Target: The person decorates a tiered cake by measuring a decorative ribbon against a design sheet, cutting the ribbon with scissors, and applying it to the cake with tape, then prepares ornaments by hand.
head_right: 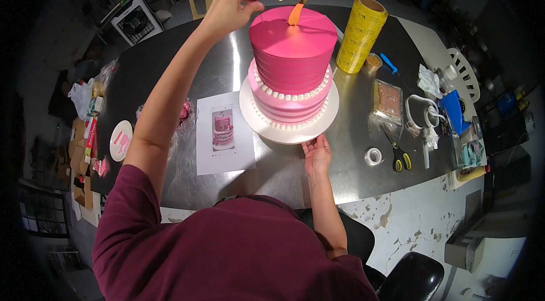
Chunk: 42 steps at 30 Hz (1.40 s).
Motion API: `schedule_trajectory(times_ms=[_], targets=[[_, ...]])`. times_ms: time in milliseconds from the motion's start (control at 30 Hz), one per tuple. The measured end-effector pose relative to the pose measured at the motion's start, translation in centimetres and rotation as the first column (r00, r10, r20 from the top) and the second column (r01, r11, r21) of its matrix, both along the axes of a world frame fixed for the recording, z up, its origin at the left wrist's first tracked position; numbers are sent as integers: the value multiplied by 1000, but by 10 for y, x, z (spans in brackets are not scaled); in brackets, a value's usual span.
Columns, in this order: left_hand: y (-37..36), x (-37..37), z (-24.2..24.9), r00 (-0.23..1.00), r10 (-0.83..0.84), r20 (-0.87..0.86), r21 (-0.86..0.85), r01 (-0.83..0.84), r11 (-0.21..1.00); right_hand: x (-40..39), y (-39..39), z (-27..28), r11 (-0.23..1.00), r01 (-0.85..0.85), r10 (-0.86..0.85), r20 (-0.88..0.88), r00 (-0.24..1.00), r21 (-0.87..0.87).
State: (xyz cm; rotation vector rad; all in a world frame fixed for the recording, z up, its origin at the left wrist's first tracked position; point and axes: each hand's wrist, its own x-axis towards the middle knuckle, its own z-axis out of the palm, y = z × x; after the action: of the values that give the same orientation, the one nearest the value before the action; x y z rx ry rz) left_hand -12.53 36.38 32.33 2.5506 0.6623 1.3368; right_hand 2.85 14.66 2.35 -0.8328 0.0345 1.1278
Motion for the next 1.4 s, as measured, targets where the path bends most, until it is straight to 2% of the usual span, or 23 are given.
schedule_trajectory(times_ms=[367, 467, 967, 1400], targets=[[6, 1, -9, 1000, -16, 14, 51, 15, 999, -1, 0, 4, 1000, -3, 3, 7, 1000, 3], [3, 1, -7, 1000, 16, -6, -3, -16, 1000, -2, 0, 4, 1000, 5, -5, 9, 1000, -3], [7, 1, -7, 1000, -23, -6, -1, 23, 1000, -1, 1, 3, 1000, 8, -8, 19, 1000, -11], [6, -1, -4, 1000, 13, -24, -20, -14, 1000, 1, 1, 4, 1000, 7, -7, 11, 1000, -15]])
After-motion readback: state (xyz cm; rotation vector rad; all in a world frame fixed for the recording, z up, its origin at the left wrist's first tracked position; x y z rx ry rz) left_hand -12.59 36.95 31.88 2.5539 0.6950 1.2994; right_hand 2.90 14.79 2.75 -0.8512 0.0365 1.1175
